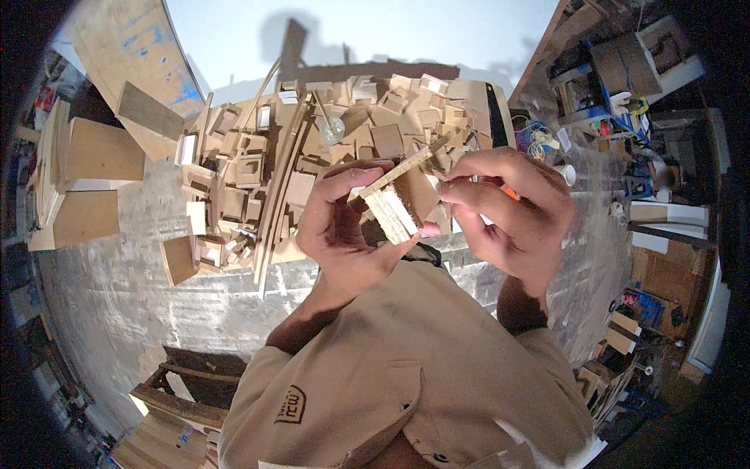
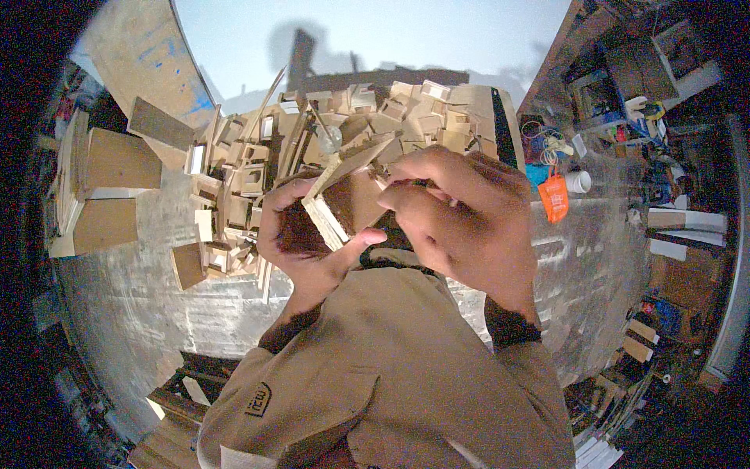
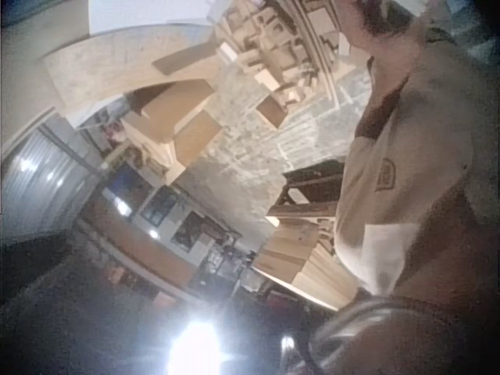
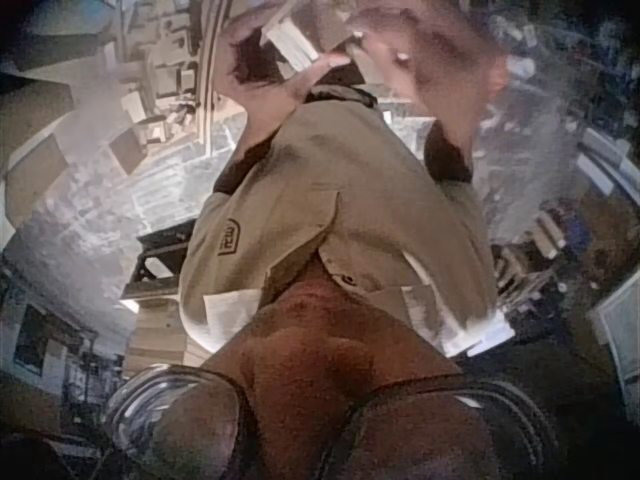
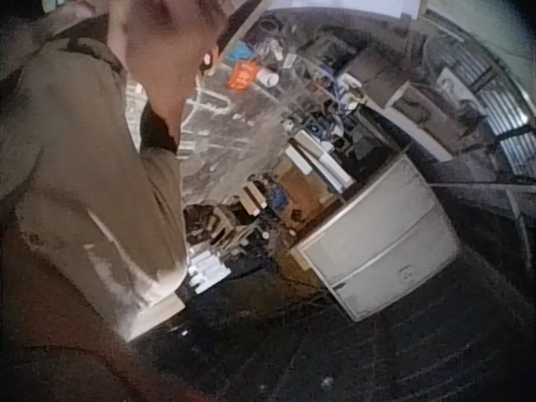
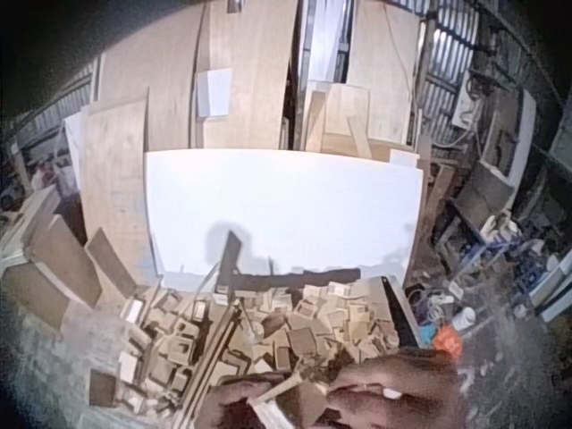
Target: The person constructs small wooden boxes by hand. The person applies adhesive to joint edges, fits various precut wooden segments together to form boxes, and utilizes a hand saw to shorten a thin piece of wood used in the assembly.
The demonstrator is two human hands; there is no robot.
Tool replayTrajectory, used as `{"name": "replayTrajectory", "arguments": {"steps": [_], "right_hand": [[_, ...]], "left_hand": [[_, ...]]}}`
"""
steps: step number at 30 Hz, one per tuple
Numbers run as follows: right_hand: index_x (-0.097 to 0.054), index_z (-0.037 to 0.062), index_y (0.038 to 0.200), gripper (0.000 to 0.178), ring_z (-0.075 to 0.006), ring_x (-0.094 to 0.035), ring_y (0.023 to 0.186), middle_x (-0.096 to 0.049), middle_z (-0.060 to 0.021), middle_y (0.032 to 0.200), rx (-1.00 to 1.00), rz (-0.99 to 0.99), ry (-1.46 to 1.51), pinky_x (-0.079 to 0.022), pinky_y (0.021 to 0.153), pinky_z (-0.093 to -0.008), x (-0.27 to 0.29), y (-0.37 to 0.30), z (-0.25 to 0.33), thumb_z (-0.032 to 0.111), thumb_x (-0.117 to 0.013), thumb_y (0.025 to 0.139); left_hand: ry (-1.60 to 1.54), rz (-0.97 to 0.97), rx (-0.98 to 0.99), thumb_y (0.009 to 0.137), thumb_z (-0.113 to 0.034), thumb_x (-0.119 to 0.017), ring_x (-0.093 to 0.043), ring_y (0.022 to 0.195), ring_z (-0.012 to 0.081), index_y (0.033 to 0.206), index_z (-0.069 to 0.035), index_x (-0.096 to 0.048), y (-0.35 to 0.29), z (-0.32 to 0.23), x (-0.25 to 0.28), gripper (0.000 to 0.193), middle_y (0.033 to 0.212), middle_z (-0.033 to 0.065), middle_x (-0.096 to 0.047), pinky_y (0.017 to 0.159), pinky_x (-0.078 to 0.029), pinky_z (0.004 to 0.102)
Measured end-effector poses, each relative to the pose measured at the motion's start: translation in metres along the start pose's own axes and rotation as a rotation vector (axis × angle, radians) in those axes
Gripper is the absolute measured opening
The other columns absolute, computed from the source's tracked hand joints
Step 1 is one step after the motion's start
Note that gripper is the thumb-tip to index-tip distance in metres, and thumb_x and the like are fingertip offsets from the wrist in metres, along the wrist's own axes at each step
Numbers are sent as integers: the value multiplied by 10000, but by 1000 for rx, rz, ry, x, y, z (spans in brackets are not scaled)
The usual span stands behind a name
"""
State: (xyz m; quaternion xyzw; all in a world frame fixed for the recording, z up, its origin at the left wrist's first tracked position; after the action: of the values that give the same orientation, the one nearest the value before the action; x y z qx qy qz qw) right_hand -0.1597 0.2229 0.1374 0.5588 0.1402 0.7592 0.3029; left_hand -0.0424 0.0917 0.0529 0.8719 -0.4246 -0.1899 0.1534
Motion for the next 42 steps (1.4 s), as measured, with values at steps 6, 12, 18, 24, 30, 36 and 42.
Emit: {"name": "replayTrajectory", "arguments": {"steps": [6, 12, 18, 24, 30, 36, 42], "right_hand": [[-703, 93, 838, 295, -183, -656, 695, -666, -63, 888, -1, 64, 35, -515, 580, -285, -1, 4, 7, -49, -740, 581], [-710, 85, 848, 312, -186, -659, 697, -665, -66, 880, 13, -8, 50, -519, 588, -274, 7, 0, -2, -66, -731, 577], [-679, 122, 858, 263, -143, -634, 641, -644, -13, 897, 23, -42, 22, -515, 550, -273, -1, -1, -4, 6, -743, 631], [-683, 139, 826, 244, -127, -614, 598, -640, 8, 901, 18, -24, -31, -498, 532, -269, -3, -6, -3, 49, -768, 616], [-677, 152, 819, 254, -124, -604, 585, -637, 23, 901, 10, -51, -48, -483, 520, -272, -3, -7, -1, 74, -782, 602], [-671, 153, 820, 250, -123, -603, 585, -635, 21, 899, 10, -17, -51, -480, 522, -269, -5, -6, -1, 79, -782, 610], [-670, 153, 814, 249, -128, -601, 586, -637, 19, 892, -34, 3, -40, -477, 519, -270, -4, -6, 0, 71, -781, 608]], "left_hand": [[-9, -17, -61, 613, -30, -902, -616, 1076, 256, 1165, 37, -540, 0, 3, -2, 663, 1150, 190, -588, 892, -558, 371], [-14, -28, -81, 615, -36, -902, -611, 1089, 256, 1170, 33, -539, 1, 7, -5, 667, 1160, 182, -581, 896, -566, 352], [-9, -3, -81, 627, -16, -888, -602, 1107, 254, 1175, 35, -538, 1, 6, -7, 652, 1175, 186, -570, 910, -565, 353], [-20, -4, -142, 633, 20, -864, -597, 1126, 271, 1181, 51, -531, -2, 8, -9, 642, 1182, 194, -558, 933, -551, 370], [-17, 24, -88, 650, 28, -837, -596, 1133, 278, 1191, 50, -523, -3, 5, -6, 627, 1193, 195, -548, 939, -545, 374], [-28, 29, -87, 666, 26, -821, -594, 1138, 276, 1200, 46, -516, -5, 7, -5, 615, 1196, 192, -546, 945, -541, 375], [-11, 37, -118, 680, 14, -821, -594, 1142, 268, 1201, 43, -518, -4, 10, -4, 603, 1205, 188, -549, 944, -544, 369]]}}
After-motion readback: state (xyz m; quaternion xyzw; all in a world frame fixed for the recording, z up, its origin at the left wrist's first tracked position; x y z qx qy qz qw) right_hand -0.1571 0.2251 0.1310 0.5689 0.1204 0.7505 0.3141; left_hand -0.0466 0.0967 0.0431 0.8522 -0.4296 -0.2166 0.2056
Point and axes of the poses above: each hand's wrist, its own y-axis towards the middle knuckle, its own x-axis out of the back of the hand, z = x × y, the point moved 1 cm from there along y, towards the middle knuckle
